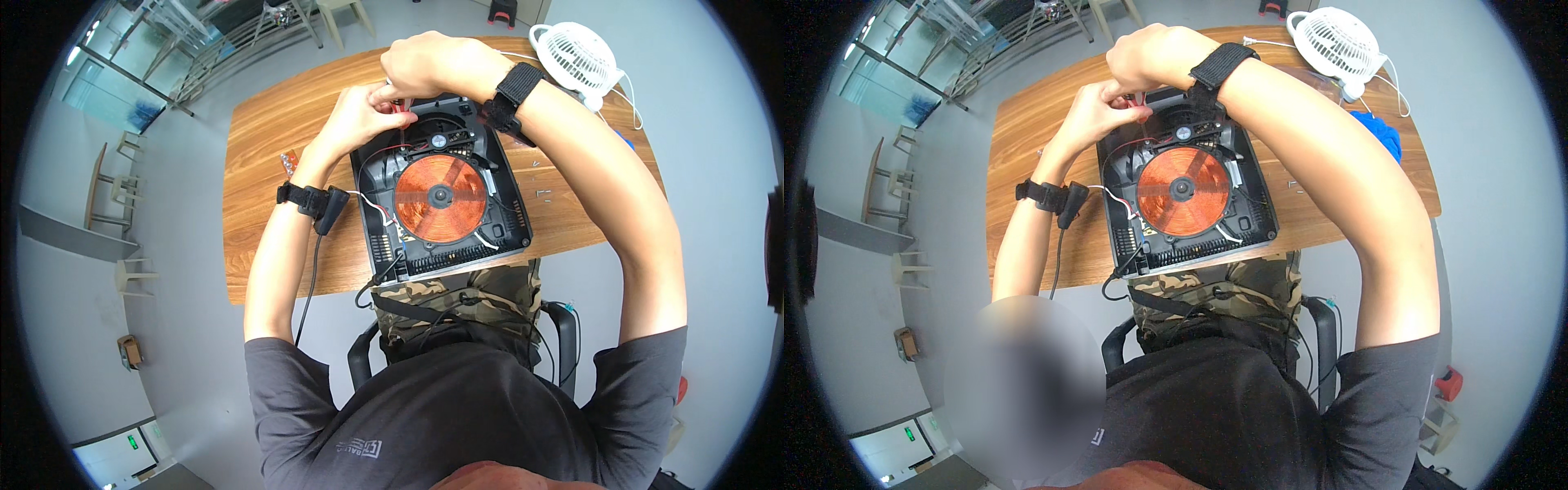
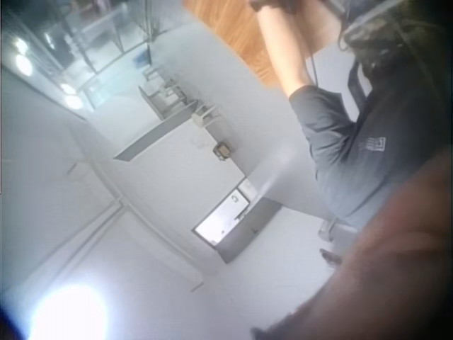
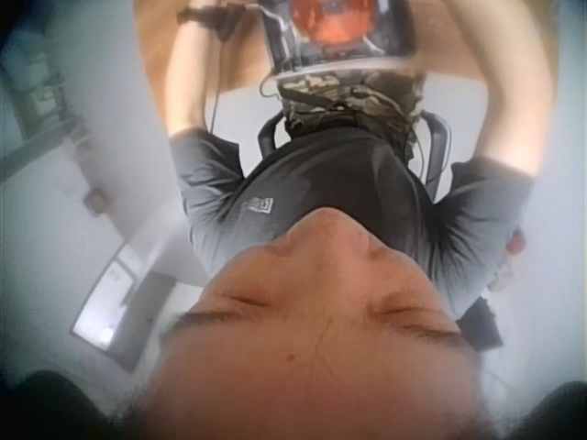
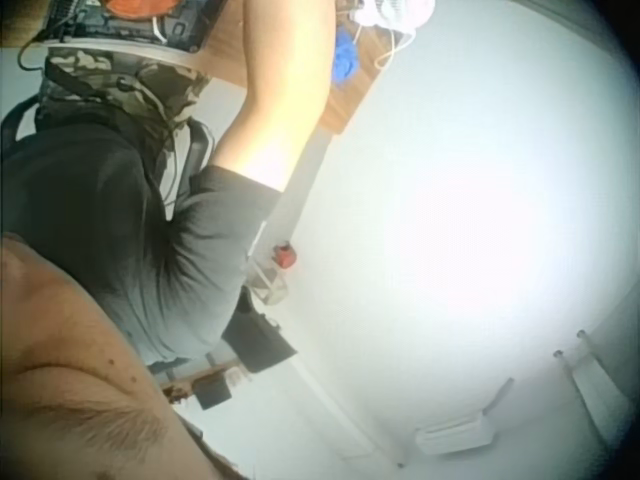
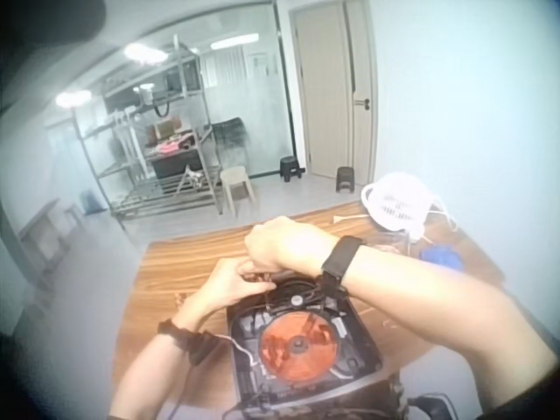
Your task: The person assembles an electronic device on a wooden table, using a screwdriver to tighten screws on a circuit board and securing a copper coil component. The person also handles a small fan and wires, placing them into the device housing.
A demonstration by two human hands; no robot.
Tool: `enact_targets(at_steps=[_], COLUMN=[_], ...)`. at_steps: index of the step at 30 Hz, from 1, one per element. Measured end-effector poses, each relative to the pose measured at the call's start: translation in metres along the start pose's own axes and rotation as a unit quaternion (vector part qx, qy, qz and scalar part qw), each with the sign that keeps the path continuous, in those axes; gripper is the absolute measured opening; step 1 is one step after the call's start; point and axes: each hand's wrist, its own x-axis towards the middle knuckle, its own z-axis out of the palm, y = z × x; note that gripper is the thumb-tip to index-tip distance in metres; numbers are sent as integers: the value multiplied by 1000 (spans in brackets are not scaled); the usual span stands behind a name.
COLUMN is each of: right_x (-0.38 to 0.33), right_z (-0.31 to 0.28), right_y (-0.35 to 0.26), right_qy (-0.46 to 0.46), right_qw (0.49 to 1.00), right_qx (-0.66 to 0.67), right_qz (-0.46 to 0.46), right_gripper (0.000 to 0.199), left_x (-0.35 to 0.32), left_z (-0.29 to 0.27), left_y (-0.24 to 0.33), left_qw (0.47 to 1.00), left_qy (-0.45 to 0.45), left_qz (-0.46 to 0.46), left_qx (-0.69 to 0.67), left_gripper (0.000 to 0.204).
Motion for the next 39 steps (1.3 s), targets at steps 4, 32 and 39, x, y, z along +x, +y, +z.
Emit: enact_targets(at_steps=[4,32,39], right_x=[-2,13,4], right_z=[8,6,3], right_y=[6,-3,0], right_qy=[43,45,27], right_qw=[997,998,998], right_qx=[29,45,20], right_qz=[-56,-14,-45], right_gripper=[48,46,48], left_x=[1,-4,-1], left_z=[-2,5,-1], left_y=[-6,-4,-6], left_qw=[999,997,1000], left_qy=[3,41,15], left_qz=[-30,73,9], left_qx=[-30,-2,1], left_gripper=[25,28,27])
